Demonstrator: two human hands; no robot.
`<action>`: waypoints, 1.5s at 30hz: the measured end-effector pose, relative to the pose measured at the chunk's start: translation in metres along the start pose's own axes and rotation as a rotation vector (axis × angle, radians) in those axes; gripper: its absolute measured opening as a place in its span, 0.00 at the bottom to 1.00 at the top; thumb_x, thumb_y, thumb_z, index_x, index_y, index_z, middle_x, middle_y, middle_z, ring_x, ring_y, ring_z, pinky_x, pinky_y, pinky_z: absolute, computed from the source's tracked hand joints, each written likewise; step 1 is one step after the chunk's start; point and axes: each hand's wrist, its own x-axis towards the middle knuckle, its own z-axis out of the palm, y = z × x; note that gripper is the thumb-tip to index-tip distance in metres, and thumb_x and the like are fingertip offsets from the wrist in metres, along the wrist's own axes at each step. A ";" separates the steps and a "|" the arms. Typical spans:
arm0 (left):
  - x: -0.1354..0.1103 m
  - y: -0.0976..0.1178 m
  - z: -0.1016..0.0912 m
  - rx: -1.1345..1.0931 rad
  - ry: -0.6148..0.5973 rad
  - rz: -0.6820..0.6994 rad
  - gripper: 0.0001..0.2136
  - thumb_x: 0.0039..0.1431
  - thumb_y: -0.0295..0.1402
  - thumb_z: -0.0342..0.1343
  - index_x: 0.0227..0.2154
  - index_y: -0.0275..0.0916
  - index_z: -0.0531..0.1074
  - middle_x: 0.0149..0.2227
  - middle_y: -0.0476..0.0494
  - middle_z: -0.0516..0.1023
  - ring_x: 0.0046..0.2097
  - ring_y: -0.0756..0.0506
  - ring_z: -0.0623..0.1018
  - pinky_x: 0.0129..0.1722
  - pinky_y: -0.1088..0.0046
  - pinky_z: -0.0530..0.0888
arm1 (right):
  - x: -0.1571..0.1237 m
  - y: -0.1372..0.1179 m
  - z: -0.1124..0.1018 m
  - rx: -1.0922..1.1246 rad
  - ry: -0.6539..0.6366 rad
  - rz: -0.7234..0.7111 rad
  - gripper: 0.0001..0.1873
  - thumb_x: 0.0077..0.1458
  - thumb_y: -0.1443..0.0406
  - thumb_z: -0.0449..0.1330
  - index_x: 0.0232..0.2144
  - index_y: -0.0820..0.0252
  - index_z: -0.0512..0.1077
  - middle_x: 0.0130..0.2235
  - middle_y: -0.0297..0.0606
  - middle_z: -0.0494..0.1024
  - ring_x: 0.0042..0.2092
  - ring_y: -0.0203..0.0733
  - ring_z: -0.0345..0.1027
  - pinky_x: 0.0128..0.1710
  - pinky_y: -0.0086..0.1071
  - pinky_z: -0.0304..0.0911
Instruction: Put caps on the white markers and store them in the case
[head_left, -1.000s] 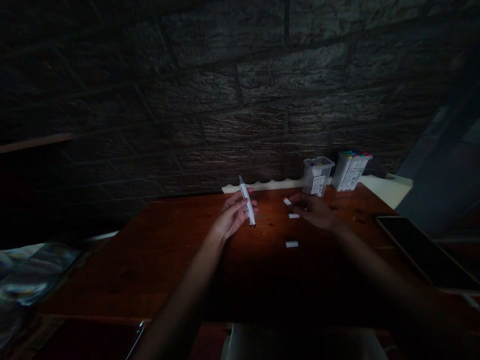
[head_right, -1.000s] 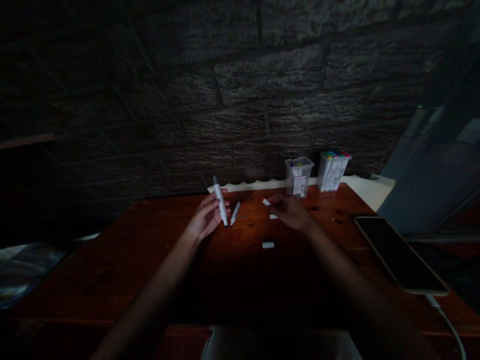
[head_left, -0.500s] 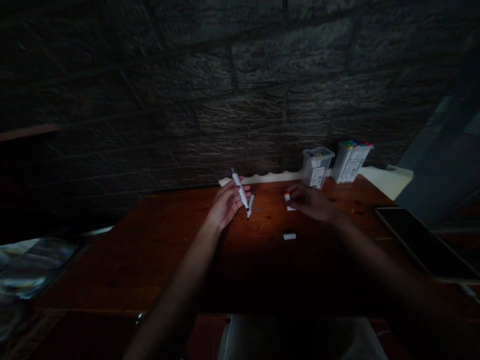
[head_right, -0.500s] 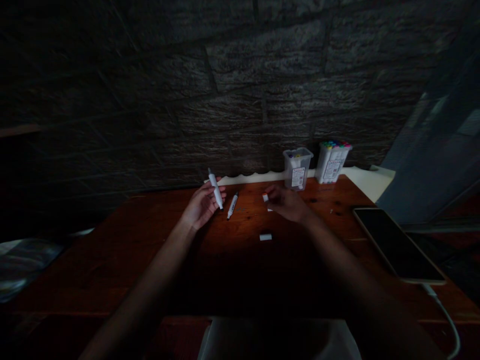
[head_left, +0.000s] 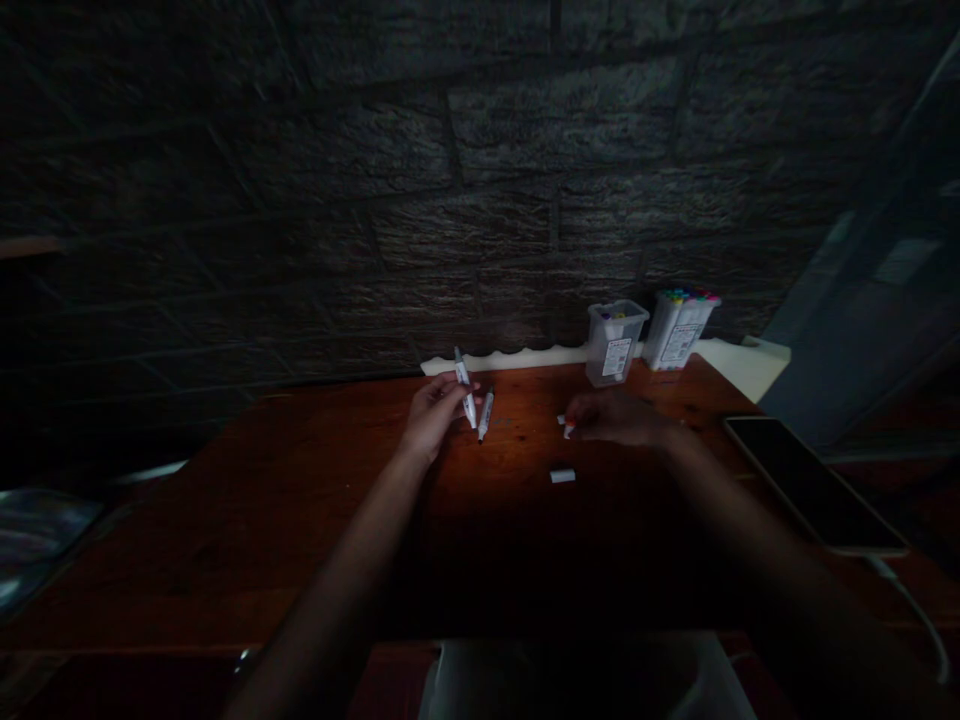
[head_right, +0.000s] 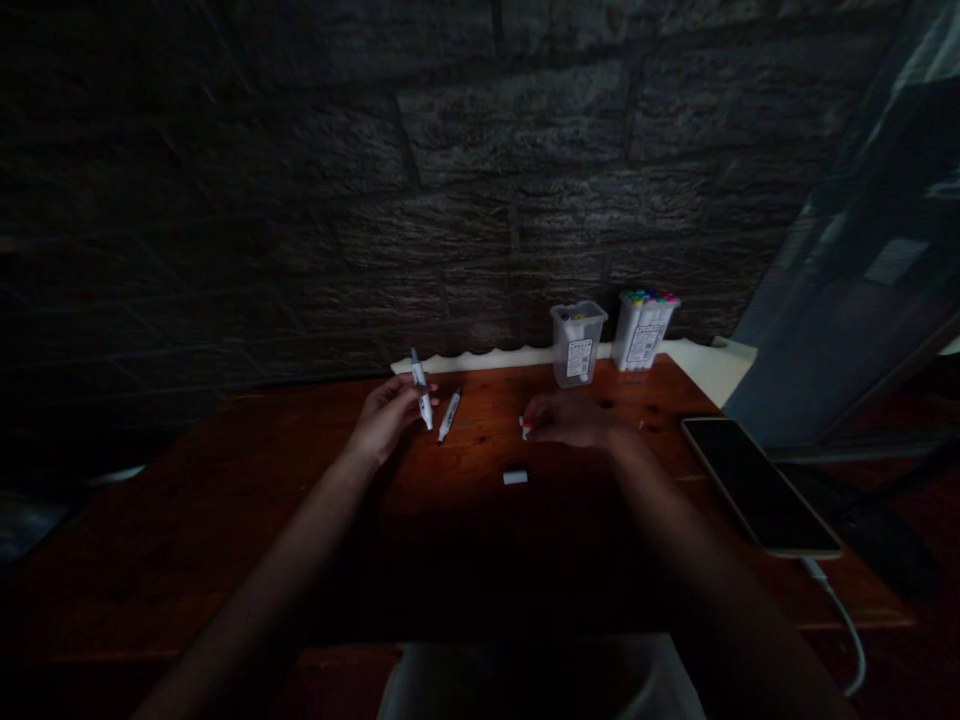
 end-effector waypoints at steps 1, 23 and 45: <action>0.001 -0.002 0.000 0.054 0.026 0.009 0.11 0.46 0.29 0.64 0.34 0.34 0.73 0.34 0.44 0.81 0.29 0.48 0.80 0.28 0.76 0.75 | 0.001 0.001 0.002 -0.010 -0.010 0.007 0.09 0.48 0.63 0.63 0.34 0.58 0.73 0.35 0.33 0.79 0.37 0.39 0.72 0.38 0.32 0.65; 0.006 -0.028 -0.005 0.644 -0.088 0.047 0.11 0.34 0.32 0.69 0.24 0.36 0.78 0.22 0.46 0.78 0.22 0.48 0.73 0.22 0.75 0.65 | -0.006 0.006 -0.022 0.113 0.287 -0.081 0.12 0.51 0.58 0.61 0.34 0.60 0.74 0.33 0.36 0.79 0.35 0.38 0.71 0.36 0.33 0.65; -0.006 -0.030 0.012 0.447 -0.146 -0.210 0.14 0.34 0.26 0.70 0.28 0.35 0.76 0.24 0.47 0.79 0.21 0.50 0.75 0.21 0.75 0.69 | -0.001 0.035 -0.025 -0.279 0.262 0.187 0.21 0.48 0.66 0.65 0.46 0.60 0.73 0.50 0.46 0.75 0.50 0.53 0.69 0.52 0.46 0.63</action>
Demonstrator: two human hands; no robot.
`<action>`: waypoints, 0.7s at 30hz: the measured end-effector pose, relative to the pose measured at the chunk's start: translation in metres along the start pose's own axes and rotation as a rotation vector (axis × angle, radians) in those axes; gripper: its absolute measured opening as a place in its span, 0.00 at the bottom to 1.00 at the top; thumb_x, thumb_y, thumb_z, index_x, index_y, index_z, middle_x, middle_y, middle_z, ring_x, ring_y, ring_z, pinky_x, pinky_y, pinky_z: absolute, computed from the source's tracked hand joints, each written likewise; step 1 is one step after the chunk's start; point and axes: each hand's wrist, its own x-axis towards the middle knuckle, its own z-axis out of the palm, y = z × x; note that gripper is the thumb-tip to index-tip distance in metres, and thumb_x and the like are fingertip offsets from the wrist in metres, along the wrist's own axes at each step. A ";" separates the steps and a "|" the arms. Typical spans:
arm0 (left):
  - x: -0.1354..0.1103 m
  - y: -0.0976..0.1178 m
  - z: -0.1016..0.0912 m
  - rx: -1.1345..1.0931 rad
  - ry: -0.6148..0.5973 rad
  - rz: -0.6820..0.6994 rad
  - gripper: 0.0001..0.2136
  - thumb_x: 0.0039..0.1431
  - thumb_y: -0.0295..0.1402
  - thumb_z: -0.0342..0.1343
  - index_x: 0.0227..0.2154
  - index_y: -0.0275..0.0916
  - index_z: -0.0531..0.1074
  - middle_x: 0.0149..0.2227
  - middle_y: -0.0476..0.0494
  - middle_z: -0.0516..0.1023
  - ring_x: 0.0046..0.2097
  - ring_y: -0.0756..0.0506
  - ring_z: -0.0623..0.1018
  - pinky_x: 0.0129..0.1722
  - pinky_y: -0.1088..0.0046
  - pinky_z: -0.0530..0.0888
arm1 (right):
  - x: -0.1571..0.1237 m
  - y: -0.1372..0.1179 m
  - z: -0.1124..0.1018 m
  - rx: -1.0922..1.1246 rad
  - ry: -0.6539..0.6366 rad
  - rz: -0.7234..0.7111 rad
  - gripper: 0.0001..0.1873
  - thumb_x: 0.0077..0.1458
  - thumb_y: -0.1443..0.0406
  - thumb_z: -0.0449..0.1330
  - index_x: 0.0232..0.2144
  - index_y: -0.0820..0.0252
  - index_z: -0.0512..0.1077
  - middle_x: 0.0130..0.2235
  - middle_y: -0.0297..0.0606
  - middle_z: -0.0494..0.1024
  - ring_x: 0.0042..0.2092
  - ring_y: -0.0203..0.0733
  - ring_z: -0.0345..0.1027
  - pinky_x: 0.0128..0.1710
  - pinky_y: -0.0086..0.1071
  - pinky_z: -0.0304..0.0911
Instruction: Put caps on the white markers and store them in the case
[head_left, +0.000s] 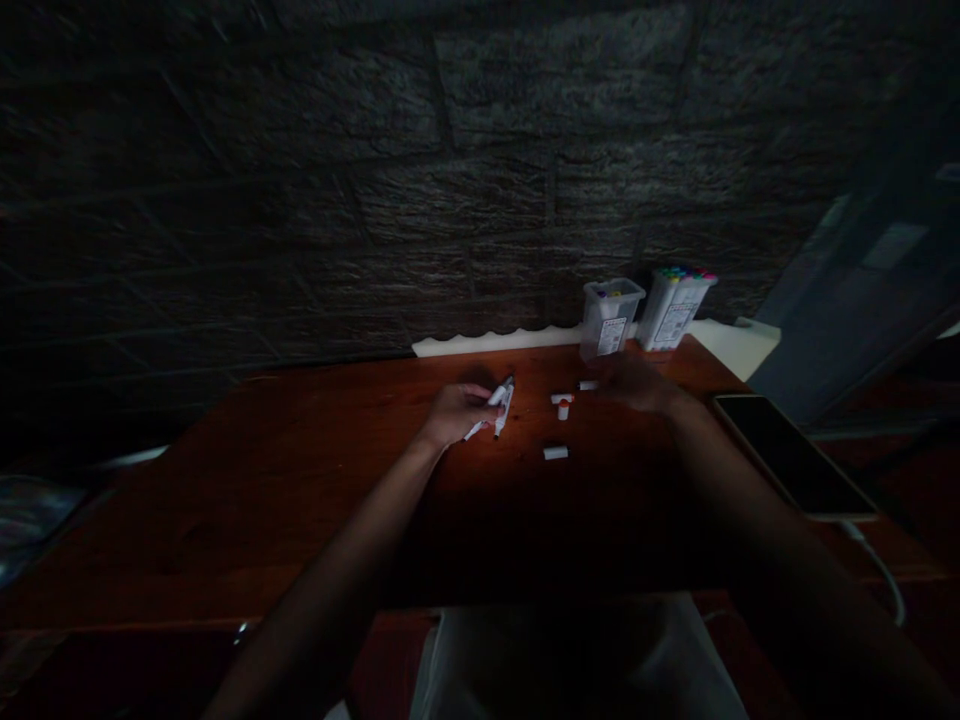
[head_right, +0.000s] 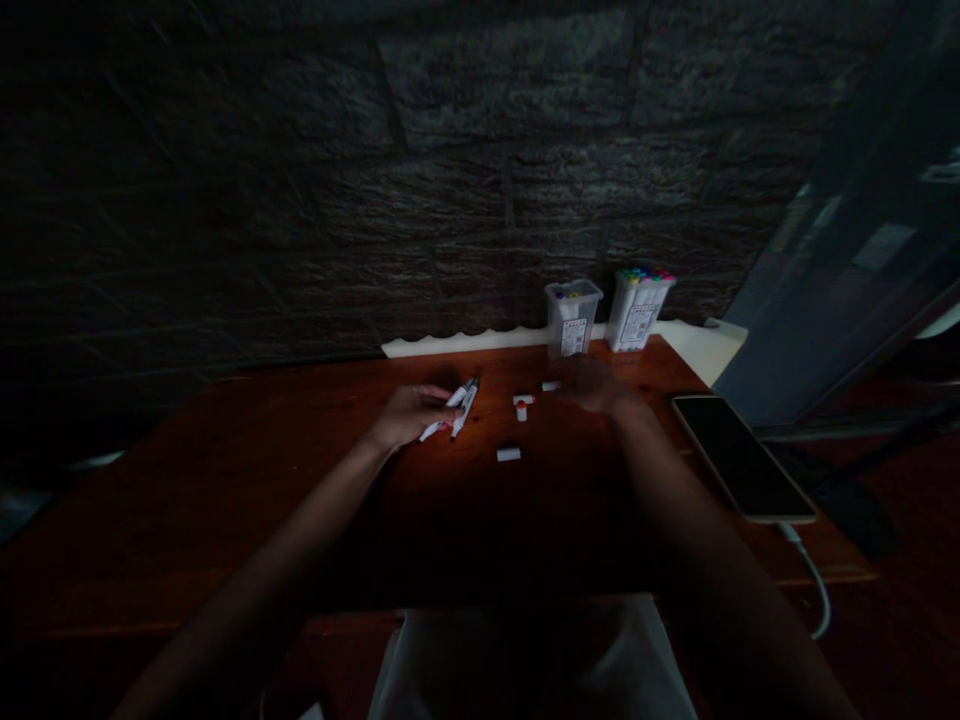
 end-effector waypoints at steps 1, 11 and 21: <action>-0.001 -0.001 0.004 -0.005 -0.007 0.022 0.14 0.35 0.27 0.70 0.29 0.34 0.76 0.25 0.47 0.80 0.22 0.50 0.75 0.22 0.75 0.69 | 0.001 0.001 0.002 -0.010 -0.013 -0.014 0.17 0.48 0.67 0.64 0.44 0.59 0.74 0.49 0.44 0.75 0.50 0.52 0.70 0.52 0.45 0.63; -0.005 0.003 0.011 -0.161 -0.158 0.172 0.19 0.41 0.36 0.70 0.36 0.34 0.74 0.34 0.43 0.81 0.33 0.47 0.80 0.39 0.68 0.76 | 0.001 -0.010 0.006 0.141 0.152 -0.043 0.17 0.57 0.59 0.58 0.46 0.62 0.73 0.42 0.45 0.78 0.40 0.44 0.73 0.41 0.38 0.67; -0.022 0.021 0.014 -0.129 -0.361 0.247 0.17 0.48 0.36 0.67 0.39 0.34 0.74 0.38 0.41 0.81 0.36 0.46 0.80 0.41 0.66 0.76 | -0.010 -0.071 0.008 0.934 0.303 -0.243 0.16 0.49 0.58 0.65 0.41 0.53 0.70 0.35 0.31 0.78 0.40 0.38 0.72 0.48 0.36 0.65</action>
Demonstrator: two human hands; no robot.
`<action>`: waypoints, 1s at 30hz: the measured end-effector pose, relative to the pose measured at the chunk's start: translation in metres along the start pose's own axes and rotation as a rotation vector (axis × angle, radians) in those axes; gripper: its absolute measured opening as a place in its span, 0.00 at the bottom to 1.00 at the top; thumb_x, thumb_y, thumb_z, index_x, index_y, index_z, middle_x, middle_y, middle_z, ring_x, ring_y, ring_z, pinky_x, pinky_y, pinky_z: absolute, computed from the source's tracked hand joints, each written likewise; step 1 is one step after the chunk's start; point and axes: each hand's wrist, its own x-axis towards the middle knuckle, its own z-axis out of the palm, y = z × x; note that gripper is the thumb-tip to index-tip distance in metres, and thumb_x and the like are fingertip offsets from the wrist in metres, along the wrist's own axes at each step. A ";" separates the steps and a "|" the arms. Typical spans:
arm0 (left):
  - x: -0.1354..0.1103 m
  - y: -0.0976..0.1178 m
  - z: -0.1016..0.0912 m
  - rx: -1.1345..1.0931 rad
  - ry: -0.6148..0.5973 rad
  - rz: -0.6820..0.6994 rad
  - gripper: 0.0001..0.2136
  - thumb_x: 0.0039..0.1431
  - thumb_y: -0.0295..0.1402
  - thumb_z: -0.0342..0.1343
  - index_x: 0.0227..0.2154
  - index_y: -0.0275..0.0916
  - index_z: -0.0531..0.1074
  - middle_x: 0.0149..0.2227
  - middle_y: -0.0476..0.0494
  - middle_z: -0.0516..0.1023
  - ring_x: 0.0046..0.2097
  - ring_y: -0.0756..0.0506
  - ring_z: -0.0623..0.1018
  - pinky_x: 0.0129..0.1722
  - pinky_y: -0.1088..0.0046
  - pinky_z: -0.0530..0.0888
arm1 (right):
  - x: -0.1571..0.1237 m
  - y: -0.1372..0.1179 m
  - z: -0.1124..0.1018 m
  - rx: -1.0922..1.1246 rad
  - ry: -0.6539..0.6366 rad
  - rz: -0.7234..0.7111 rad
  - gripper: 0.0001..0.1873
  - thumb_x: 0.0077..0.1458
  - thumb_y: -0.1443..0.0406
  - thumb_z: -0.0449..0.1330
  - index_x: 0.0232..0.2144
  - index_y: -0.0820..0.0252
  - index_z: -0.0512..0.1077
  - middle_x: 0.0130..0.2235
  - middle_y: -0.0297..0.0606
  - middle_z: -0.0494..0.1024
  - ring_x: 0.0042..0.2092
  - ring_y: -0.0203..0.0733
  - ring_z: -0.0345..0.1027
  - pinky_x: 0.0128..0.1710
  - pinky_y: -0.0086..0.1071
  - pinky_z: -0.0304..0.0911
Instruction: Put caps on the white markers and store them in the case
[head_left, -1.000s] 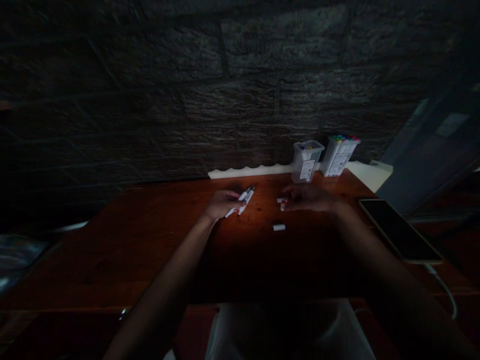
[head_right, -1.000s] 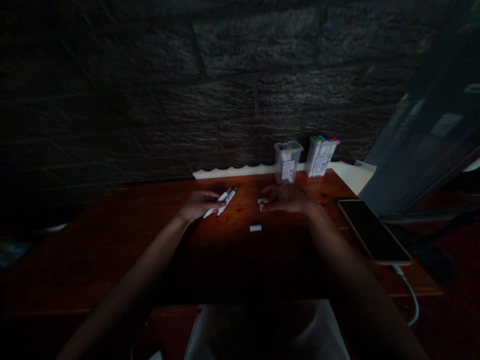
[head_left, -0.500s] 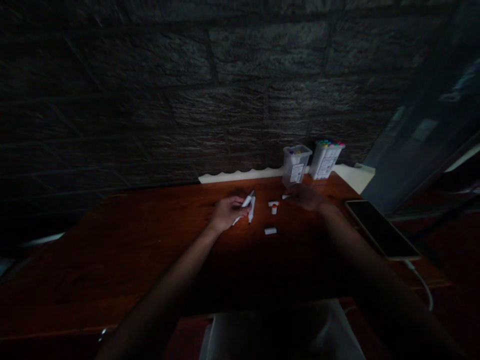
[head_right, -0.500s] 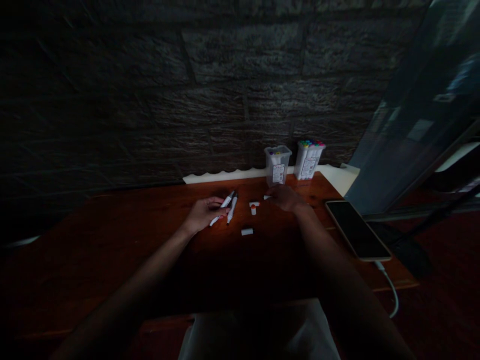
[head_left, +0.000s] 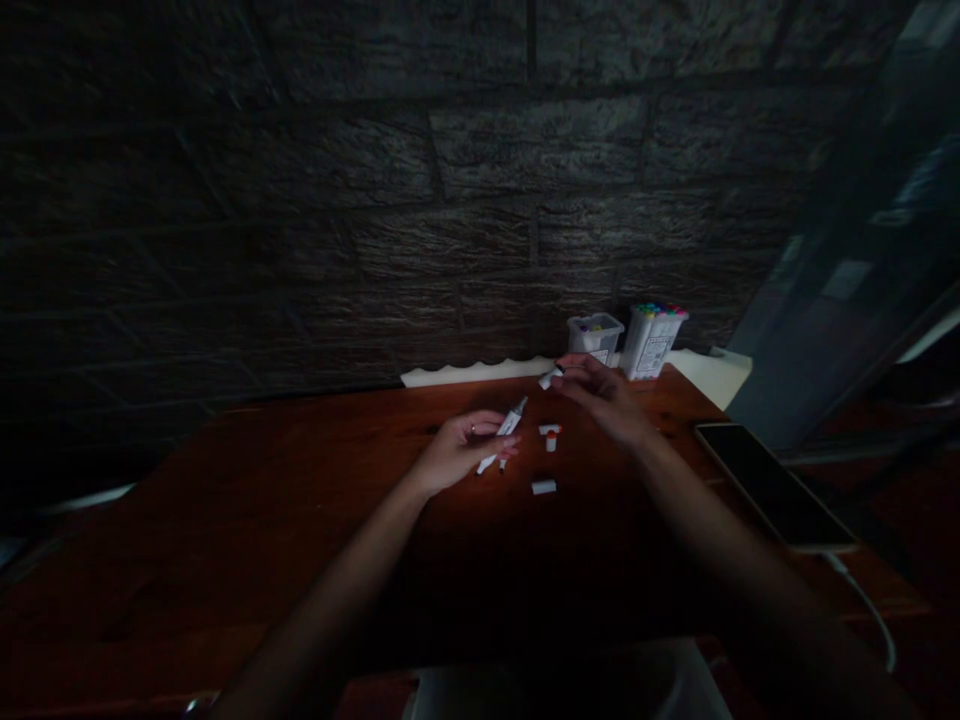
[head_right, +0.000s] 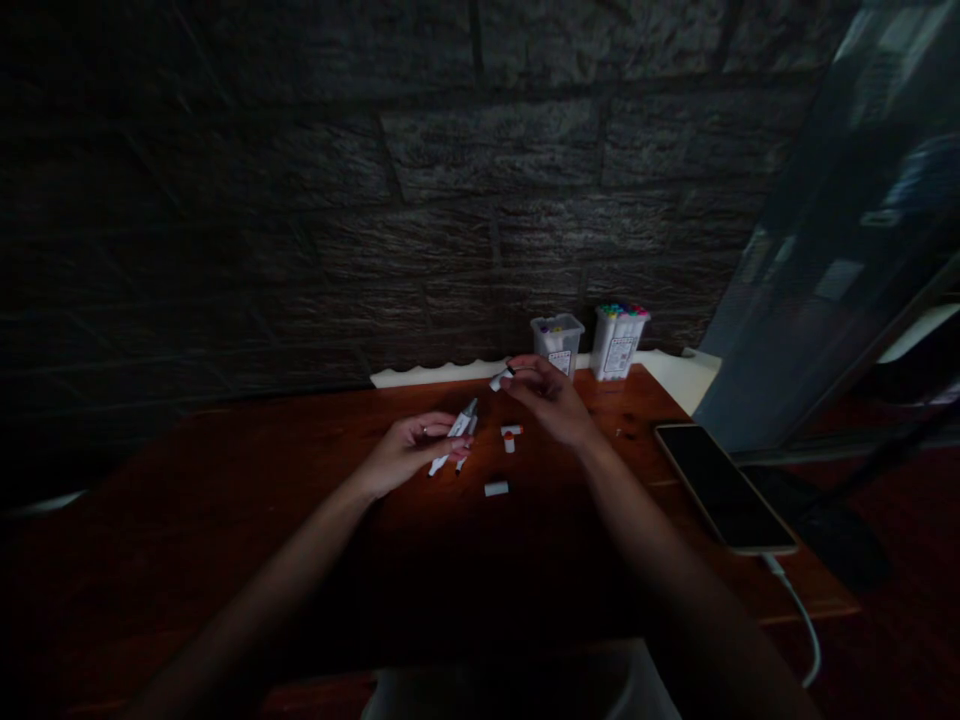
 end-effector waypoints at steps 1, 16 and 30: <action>0.000 0.000 0.000 0.002 -0.004 -0.001 0.17 0.48 0.36 0.66 0.40 0.34 0.74 0.38 0.41 0.81 0.36 0.46 0.80 0.41 0.66 0.76 | -0.001 -0.001 0.001 0.010 -0.014 0.001 0.16 0.49 0.59 0.65 0.41 0.53 0.69 0.35 0.31 0.78 0.41 0.38 0.72 0.48 0.36 0.64; -0.001 0.003 -0.001 -0.121 -0.041 0.046 0.14 0.50 0.30 0.63 0.41 0.35 0.73 0.41 0.40 0.79 0.39 0.46 0.78 0.42 0.68 0.74 | -0.011 -0.016 0.009 -0.218 -0.147 -0.156 0.22 0.56 0.58 0.59 0.53 0.52 0.66 0.46 0.37 0.76 0.48 0.41 0.70 0.51 0.38 0.64; -0.008 0.036 -0.038 -0.690 0.210 0.046 0.35 0.41 0.72 0.36 0.12 0.41 0.56 0.15 0.48 0.60 0.21 0.49 0.66 0.27 0.68 0.72 | -0.032 -0.005 0.020 -0.694 -0.874 0.095 0.05 0.47 0.69 0.63 0.31 0.59 0.75 0.32 0.35 0.78 0.33 0.38 0.70 0.31 0.29 0.62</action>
